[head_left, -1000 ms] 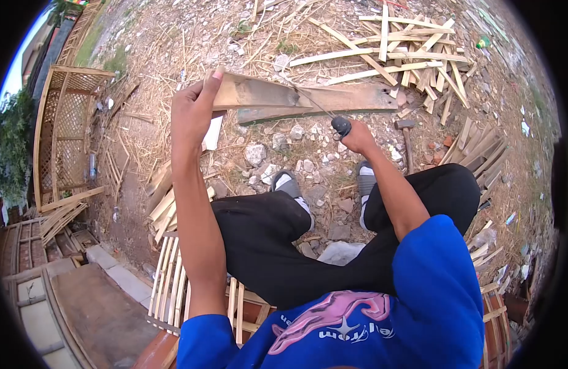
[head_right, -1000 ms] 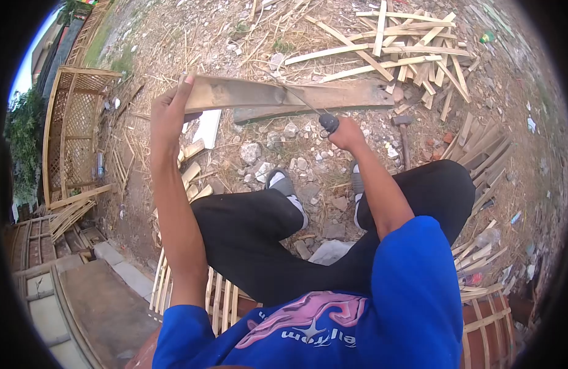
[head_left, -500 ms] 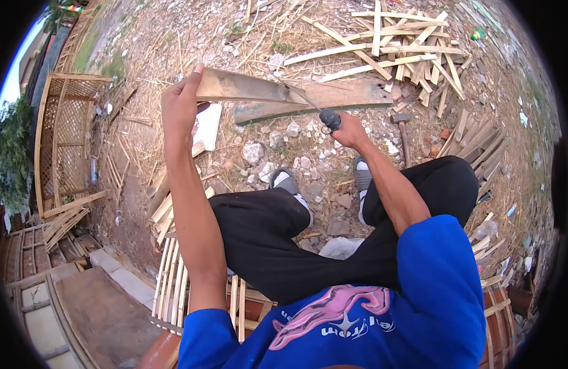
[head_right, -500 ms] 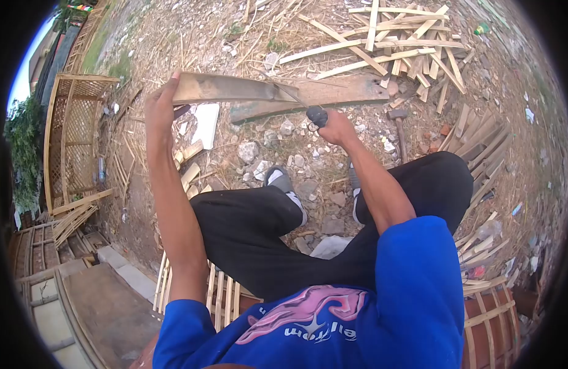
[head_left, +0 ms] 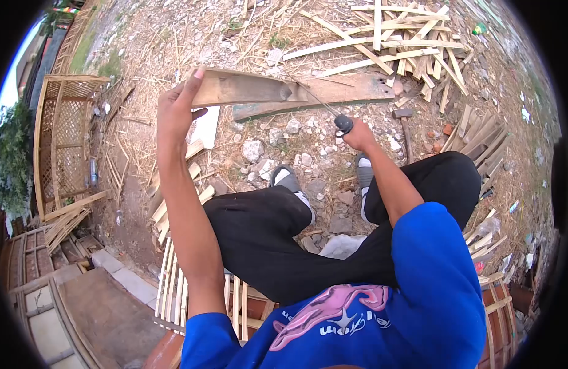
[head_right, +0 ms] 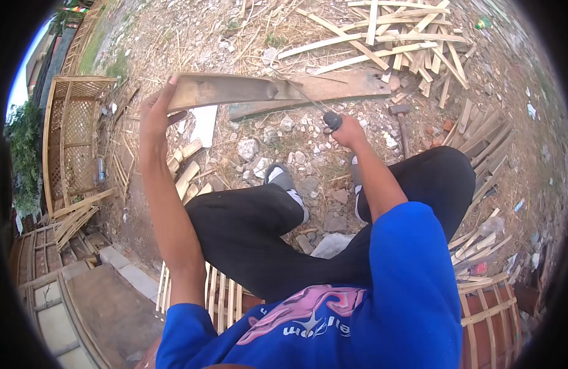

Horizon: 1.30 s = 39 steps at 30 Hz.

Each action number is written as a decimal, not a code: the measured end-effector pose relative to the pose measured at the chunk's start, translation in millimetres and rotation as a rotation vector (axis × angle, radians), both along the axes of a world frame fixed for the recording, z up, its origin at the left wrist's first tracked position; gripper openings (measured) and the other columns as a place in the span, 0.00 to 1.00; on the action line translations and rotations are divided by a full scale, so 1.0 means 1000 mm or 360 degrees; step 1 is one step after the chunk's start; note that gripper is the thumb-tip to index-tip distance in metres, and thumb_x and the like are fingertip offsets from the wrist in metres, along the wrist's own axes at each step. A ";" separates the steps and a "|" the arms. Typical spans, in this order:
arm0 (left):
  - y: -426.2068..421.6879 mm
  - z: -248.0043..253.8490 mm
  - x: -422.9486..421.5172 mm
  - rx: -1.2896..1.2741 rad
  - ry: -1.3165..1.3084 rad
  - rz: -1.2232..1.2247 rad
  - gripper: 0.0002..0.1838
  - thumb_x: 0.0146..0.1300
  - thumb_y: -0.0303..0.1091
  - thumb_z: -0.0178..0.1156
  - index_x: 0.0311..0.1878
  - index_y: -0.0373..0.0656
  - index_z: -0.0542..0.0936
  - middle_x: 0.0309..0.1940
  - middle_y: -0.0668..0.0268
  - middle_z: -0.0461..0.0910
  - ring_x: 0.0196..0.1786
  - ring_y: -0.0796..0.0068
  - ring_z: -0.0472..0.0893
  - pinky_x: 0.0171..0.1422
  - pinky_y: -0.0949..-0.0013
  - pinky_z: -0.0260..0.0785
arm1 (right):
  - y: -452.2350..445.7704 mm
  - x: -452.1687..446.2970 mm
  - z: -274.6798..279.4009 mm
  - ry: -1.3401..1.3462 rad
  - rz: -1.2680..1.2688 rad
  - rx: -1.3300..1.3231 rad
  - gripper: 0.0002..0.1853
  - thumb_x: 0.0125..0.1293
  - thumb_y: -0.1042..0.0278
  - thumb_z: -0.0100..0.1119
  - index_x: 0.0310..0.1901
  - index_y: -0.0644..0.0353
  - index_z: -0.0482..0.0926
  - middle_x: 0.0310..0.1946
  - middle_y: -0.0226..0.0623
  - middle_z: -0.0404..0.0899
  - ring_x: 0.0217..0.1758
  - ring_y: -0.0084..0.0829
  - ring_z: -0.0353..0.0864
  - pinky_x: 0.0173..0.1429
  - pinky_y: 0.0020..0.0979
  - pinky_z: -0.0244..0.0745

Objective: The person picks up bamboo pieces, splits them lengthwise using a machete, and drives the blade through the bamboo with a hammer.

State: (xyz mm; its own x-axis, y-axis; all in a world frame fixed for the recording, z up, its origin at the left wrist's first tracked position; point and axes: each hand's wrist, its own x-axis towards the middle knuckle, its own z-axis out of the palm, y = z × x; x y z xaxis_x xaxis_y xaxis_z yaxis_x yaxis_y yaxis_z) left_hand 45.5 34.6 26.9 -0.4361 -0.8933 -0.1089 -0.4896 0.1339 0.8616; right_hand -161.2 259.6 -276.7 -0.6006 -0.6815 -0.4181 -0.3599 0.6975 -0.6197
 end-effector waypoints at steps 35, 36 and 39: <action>0.007 0.002 -0.022 0.0007 0.0144 -0.0006 0.26 0.62 0.54 0.66 0.43 0.35 0.85 0.33 0.63 0.82 0.37 0.75 0.82 0.40 0.70 0.79 | 0.007 -0.008 -0.078 -0.1087 -0.0503 0.0022 0.20 0.44 0.65 0.63 0.39 0.70 0.82 0.34 0.54 0.84 0.36 0.49 0.84 0.43 0.41 0.79; 0.006 0.002 -0.020 0.0026 0.0145 0.0010 0.26 0.62 0.54 0.66 0.43 0.35 0.85 0.33 0.63 0.82 0.37 0.75 0.82 0.40 0.70 0.79 | 0.012 -0.003 -0.093 -0.1555 -0.0738 -0.0102 0.20 0.43 0.65 0.64 0.38 0.71 0.81 0.32 0.53 0.84 0.35 0.47 0.84 0.42 0.40 0.78; 0.005 0.000 -0.015 0.0087 0.0120 0.0050 0.25 0.63 0.54 0.65 0.45 0.37 0.85 0.35 0.63 0.82 0.38 0.75 0.82 0.41 0.69 0.79 | 0.020 0.003 -0.057 -0.0325 -0.0285 -0.0058 0.21 0.43 0.65 0.63 0.40 0.69 0.81 0.34 0.55 0.84 0.39 0.50 0.84 0.46 0.41 0.78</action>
